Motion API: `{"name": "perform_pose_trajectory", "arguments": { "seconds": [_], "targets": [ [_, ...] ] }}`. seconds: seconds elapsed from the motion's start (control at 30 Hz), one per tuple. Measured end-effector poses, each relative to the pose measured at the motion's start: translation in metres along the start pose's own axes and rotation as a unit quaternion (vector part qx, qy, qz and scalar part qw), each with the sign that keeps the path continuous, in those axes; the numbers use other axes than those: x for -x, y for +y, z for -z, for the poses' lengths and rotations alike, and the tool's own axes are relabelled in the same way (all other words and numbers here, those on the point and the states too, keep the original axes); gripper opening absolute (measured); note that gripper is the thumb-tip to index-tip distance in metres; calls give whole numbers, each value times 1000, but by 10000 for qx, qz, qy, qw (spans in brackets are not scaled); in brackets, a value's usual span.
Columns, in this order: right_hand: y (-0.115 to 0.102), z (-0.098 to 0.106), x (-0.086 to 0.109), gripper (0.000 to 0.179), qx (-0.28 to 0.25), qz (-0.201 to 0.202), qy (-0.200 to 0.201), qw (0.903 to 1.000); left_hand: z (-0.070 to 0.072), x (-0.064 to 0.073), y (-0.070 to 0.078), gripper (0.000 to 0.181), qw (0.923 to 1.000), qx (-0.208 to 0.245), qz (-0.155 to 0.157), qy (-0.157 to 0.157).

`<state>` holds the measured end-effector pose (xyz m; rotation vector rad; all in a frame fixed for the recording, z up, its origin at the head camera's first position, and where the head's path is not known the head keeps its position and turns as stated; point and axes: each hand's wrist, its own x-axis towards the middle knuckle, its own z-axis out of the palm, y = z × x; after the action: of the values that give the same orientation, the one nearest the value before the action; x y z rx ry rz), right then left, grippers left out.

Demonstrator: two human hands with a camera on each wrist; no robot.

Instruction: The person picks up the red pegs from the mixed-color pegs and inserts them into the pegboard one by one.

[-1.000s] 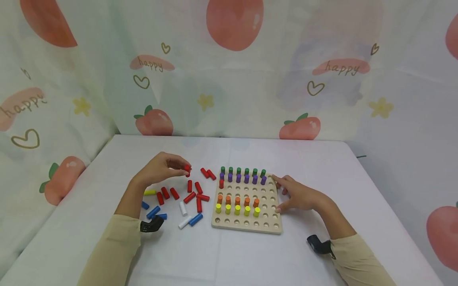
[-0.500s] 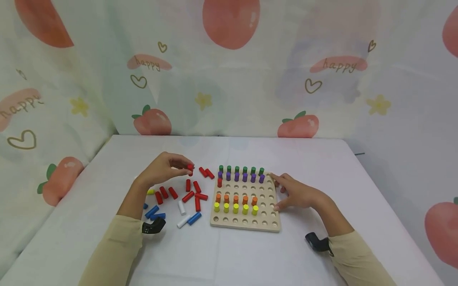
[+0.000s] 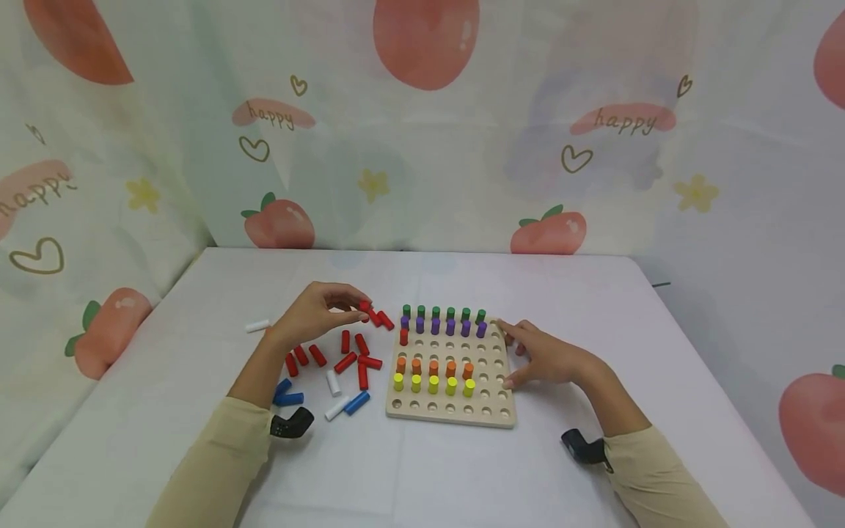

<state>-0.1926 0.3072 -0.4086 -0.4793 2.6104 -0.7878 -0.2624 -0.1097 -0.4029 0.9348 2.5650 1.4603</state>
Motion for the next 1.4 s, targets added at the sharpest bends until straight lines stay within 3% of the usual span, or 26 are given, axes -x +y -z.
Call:
{"name": "perform_pose_trajectory", "arguments": {
  "seconds": [0.43,1.0,1.23,1.4],
  "targets": [
    [2,-2,1,107,-37,-68,-21,10000,-20,-5,2,26,9992,187,324,108],
    [2,-1,0,107,-22,-111,-1,9999,-22,-7,8,26,9988,389,248,166],
    [1,0,0,107,-29,-94,-5,10000,-29,-11,8,25,9982,394,440,123],
    [2,0,-1,107,22,-53,13,10000,-34,-16,7,25,9989,399,251,4]
  ]
}}
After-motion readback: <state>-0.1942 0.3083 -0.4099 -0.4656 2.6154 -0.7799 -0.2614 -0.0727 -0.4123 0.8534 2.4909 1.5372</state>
